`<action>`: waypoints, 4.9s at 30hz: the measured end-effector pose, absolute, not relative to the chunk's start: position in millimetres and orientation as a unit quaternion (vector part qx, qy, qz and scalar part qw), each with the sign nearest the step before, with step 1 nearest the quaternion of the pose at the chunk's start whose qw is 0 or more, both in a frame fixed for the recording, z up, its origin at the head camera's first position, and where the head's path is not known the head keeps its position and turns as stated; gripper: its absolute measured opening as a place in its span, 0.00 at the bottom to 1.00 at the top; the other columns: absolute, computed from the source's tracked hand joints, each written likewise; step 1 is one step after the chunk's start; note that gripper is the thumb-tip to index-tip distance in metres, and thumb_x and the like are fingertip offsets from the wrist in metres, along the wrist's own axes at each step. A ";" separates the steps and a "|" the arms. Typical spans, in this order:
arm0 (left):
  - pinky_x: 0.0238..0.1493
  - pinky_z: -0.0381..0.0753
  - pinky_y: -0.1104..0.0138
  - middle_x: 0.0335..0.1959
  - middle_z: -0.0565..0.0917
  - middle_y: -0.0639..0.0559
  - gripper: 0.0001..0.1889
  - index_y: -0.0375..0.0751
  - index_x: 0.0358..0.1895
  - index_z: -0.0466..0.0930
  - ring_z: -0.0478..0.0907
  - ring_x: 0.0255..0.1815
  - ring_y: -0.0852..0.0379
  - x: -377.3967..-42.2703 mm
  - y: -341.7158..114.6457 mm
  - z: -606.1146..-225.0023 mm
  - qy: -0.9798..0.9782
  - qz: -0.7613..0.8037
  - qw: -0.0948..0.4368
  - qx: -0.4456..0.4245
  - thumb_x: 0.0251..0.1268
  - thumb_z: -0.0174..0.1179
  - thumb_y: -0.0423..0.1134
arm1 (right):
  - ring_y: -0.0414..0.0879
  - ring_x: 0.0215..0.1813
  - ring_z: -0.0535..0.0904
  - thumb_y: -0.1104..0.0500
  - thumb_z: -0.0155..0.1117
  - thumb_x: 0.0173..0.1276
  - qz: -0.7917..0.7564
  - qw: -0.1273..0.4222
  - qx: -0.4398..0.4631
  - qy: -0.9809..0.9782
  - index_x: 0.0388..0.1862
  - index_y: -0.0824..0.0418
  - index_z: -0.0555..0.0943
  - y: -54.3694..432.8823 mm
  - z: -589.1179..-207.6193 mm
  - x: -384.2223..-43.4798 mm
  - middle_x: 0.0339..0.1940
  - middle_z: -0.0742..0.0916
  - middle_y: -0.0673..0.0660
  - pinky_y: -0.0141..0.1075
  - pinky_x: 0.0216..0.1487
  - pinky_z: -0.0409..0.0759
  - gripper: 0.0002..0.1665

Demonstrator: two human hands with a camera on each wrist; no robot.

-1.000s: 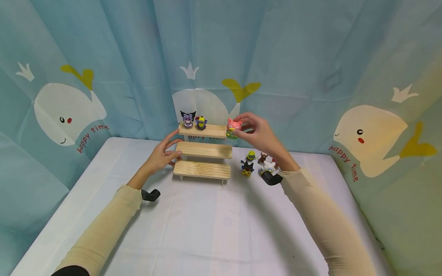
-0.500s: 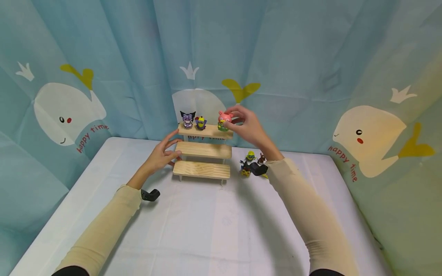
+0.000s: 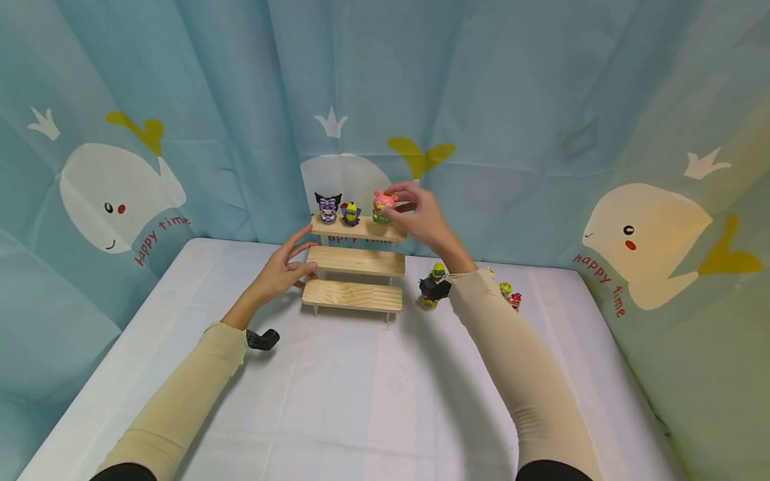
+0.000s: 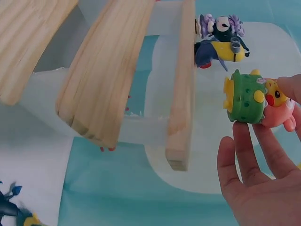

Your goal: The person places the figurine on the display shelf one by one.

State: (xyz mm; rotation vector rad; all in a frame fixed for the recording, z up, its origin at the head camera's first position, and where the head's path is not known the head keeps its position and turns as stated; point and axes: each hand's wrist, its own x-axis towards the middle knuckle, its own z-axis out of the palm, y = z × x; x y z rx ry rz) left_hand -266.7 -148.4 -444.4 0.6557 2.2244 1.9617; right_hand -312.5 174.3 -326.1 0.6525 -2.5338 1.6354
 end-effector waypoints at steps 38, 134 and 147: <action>0.37 0.83 0.34 0.80 0.61 0.36 0.42 0.59 0.84 0.49 0.85 0.43 0.30 -262.0 -147.6 -437.6 0.732 0.644 0.054 0.213 0.76 0.61 0.31 | 0.56 0.55 0.83 0.59 0.72 0.71 0.531 0.023 0.192 -0.825 0.60 0.56 0.81 154.4 -350.8 -329.2 0.60 0.85 0.60 0.46 0.52 0.82 0.20; 0.35 0.87 0.43 0.78 0.65 0.41 0.42 0.71 0.83 0.51 0.87 0.43 0.35 -275.4 -149.0 -459.7 0.737 0.640 0.043 0.212 0.76 0.62 0.37 | 0.65 0.58 0.81 0.64 0.69 0.72 0.359 0.039 0.258 -0.896 0.79 0.56 0.65 310.2 -333.4 -231.2 0.67 0.79 0.67 0.23 0.49 0.79 0.40; 0.32 0.89 0.51 0.78 0.65 0.40 0.41 0.71 0.83 0.51 0.88 0.39 0.40 -274.7 -149.5 -458.8 0.744 0.631 0.037 0.216 0.76 0.62 0.38 | 0.28 0.53 0.79 0.66 0.71 0.70 0.345 0.074 0.206 -0.913 0.77 0.55 0.69 355.3 -346.5 -198.4 0.64 0.81 0.60 0.21 0.50 0.78 0.38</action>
